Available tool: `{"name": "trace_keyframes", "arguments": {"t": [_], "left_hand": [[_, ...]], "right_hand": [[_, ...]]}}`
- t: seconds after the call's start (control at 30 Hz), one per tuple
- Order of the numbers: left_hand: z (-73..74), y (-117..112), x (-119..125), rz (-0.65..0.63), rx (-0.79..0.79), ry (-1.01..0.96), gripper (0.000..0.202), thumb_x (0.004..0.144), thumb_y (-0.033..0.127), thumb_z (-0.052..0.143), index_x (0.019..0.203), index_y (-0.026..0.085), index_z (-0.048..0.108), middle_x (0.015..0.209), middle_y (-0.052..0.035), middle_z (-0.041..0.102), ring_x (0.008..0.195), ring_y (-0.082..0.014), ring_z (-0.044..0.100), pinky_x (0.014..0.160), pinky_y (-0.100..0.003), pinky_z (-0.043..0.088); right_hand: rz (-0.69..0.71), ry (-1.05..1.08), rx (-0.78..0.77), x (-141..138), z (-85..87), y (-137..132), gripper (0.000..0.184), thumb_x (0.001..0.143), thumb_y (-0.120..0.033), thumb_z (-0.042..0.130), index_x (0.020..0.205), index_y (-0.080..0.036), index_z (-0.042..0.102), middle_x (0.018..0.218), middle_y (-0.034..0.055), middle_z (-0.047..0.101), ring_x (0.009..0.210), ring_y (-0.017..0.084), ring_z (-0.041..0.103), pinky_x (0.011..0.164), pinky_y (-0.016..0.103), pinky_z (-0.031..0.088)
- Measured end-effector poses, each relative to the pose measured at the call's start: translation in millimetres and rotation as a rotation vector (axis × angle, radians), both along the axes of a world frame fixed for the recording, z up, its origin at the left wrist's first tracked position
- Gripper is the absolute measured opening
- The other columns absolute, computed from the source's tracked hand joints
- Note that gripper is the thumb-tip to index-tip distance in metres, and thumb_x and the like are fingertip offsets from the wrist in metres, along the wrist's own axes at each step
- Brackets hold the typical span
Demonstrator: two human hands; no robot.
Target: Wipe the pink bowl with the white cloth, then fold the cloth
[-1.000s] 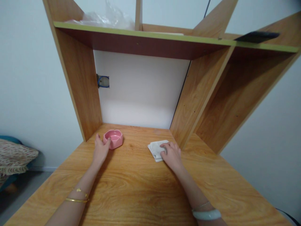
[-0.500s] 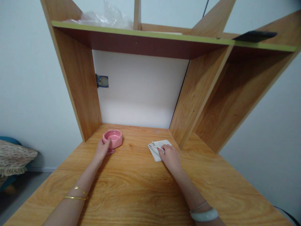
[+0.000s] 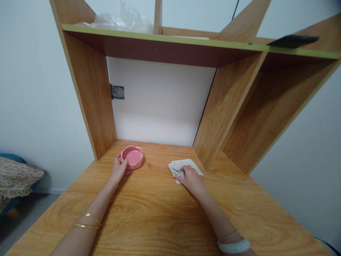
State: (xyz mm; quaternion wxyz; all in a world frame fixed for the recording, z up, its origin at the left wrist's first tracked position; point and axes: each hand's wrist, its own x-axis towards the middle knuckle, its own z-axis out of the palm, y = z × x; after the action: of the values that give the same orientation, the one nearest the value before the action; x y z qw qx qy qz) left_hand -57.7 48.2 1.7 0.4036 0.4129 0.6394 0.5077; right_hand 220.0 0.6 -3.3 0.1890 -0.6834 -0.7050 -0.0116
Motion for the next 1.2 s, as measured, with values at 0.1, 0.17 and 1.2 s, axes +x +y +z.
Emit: {"name": "trace_keyframes", "arguments": {"t": [0.1,0.17,1.2], "left_hand": [[2.2,-2.5,1.3,-0.021,-0.002,0.013,0.051,0.083,0.021,0.043,0.128,0.016,0.02,0.057,0.0024,0.054,0.033,-0.0113,0.054,0.036,-0.021,0.045],[3.7,-4.5,3.8,-0.035,-0.006,0.018,0.053,0.082,0.02,0.044,0.129,0.016,0.021,0.053,0.0036,0.053,0.033,-0.0117,0.053,0.036,-0.02,0.044],[-1.3,-48.6,61.7,-0.449,0.413,0.311,0.05,0.07,0.027,0.057,0.119,0.018,0.05,0.103,-0.0088,0.056,0.099,-0.0223,0.052,0.091,-0.037,0.037]], "right_hand": [[-0.06,0.001,0.012,1.4,0.3,1.1,0.015,0.08,-0.028,0.05,0.081,-0.017,0.06,0.084,0.0073,0.064,0.082,0.019,0.057,0.067,0.025,0.036],[-0.092,0.002,0.019,1.6,1.2,1.0,0.018,0.083,-0.028,0.046,0.079,-0.018,0.06,0.083,0.0076,0.064,0.08,0.019,0.058,0.064,0.025,0.035],[0.295,0.528,0.358,-37.7,3.9,-12.4,0.019,0.08,-0.035,0.047,0.071,-0.02,0.055,0.089,0.0054,0.049,0.088,0.019,0.05,0.079,0.031,0.041]]}}
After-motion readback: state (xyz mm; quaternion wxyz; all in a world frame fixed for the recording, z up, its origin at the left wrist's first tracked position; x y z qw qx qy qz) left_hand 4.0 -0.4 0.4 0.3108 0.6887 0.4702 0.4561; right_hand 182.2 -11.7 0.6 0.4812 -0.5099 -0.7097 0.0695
